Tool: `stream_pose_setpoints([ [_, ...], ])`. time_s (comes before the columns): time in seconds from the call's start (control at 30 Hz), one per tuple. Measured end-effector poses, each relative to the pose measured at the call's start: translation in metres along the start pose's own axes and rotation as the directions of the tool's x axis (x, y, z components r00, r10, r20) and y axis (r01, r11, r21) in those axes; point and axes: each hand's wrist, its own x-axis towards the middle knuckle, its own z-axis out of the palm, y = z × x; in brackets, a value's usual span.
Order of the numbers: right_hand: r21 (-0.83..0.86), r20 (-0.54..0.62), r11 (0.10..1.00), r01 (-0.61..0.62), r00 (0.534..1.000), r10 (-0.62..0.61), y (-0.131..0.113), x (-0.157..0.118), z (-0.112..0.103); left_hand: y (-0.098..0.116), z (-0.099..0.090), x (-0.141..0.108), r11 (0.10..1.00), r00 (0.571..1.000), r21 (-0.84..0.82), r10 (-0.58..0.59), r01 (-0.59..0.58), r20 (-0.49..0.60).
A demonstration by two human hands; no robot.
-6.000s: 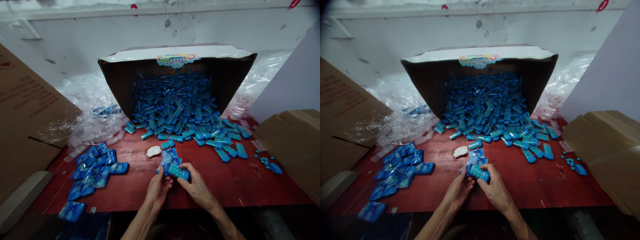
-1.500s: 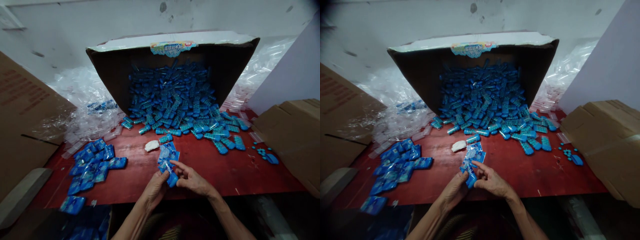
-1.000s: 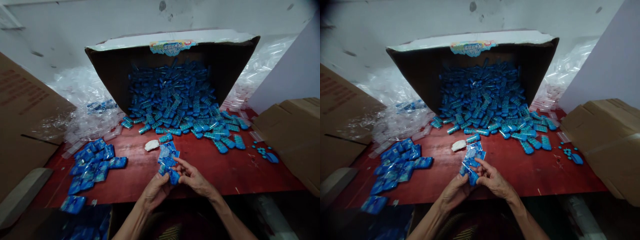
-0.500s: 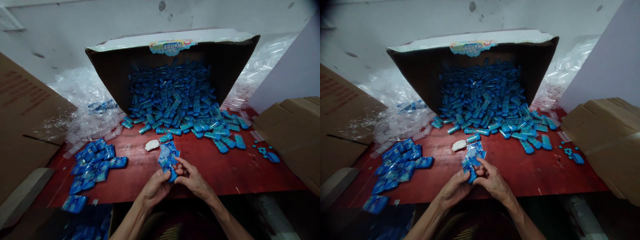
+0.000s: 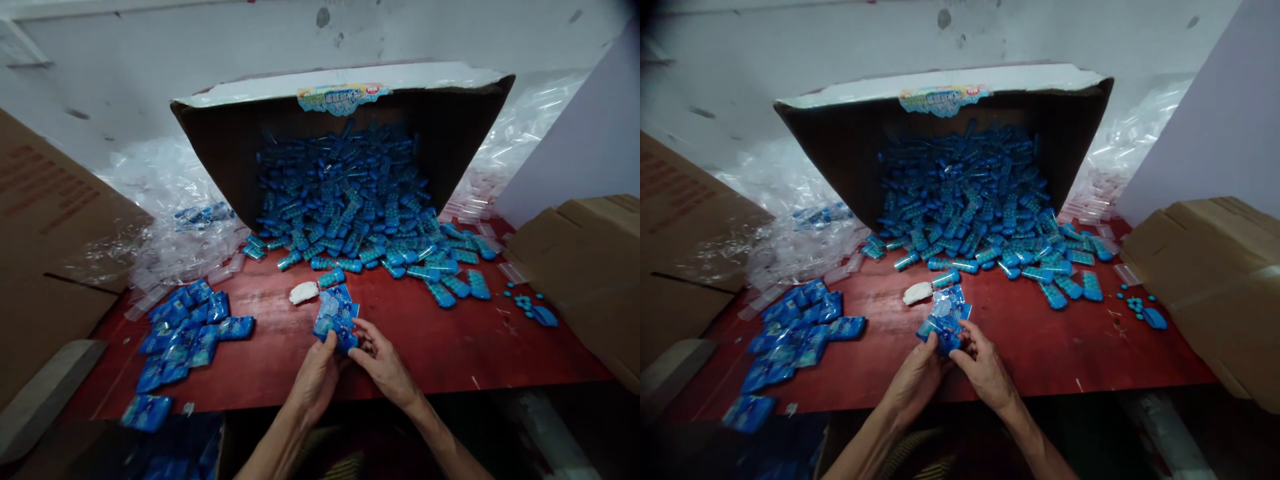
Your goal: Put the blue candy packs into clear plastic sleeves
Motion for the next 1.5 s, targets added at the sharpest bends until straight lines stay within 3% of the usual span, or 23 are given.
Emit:
stream_pose_setpoints([
  [0.23,0.188,-0.010,0.982,-0.012,1.000,0.014,-0.002,0.002,0.006,0.004,0.000,-0.003,0.998,0.997,0.042,0.049,-0.047,-0.063],
  [0.33,0.164,-0.061,0.986,0.019,0.998,-0.009,-0.002,0.002,0.006,0.007,0.000,-0.002,0.994,0.991,0.054,0.098,-0.093,-0.094],
  [0.47,0.048,-0.090,0.997,0.054,0.995,-0.050,0.001,0.000,0.002,0.013,-0.007,0.002,0.970,0.960,0.167,0.205,-0.174,-0.191],
  [0.57,0.076,-0.086,0.996,0.053,0.995,-0.047,0.002,-0.001,0.002,0.013,-0.018,0.005,0.940,0.930,0.288,0.261,-0.183,-0.260],
  [0.67,0.121,-0.086,0.992,0.042,0.996,-0.032,0.002,-0.002,0.004,0.012,-0.029,0.009,0.883,0.867,0.429,0.357,-0.192,-0.348],
  [0.73,0.140,-0.076,0.990,0.030,0.997,-0.020,0.002,-0.002,0.006,0.014,-0.032,0.011,0.862,0.858,0.467,0.381,-0.196,-0.344],
  [0.93,0.191,-0.083,0.981,-0.005,0.996,0.021,0.002,-0.002,0.008,0.023,-0.013,0.011,0.942,0.914,0.219,0.309,-0.255,-0.262],
  [1.1,0.215,-0.081,0.976,-0.012,0.996,0.030,0.003,0.001,0.011,0.019,0.000,0.002,0.995,0.971,0.033,0.103,-0.098,-0.217],
  [1.23,0.217,-0.043,0.976,-0.003,0.999,0.012,-0.001,0.001,0.008,0.017,-0.002,-0.001,1.000,0.982,0.000,0.007,-0.007,-0.191],
  [1.4,0.306,0.122,0.949,-0.071,0.992,0.035,-0.010,0.002,0.001,0.026,-0.008,0.002,0.995,0.995,0.028,-0.091,0.092,-0.031],
  [1.5,0.320,0.161,0.944,-0.074,0.987,0.023,-0.013,0.003,0.000,0.030,-0.012,0.004,0.996,0.996,0.024,-0.083,0.082,0.045],
])
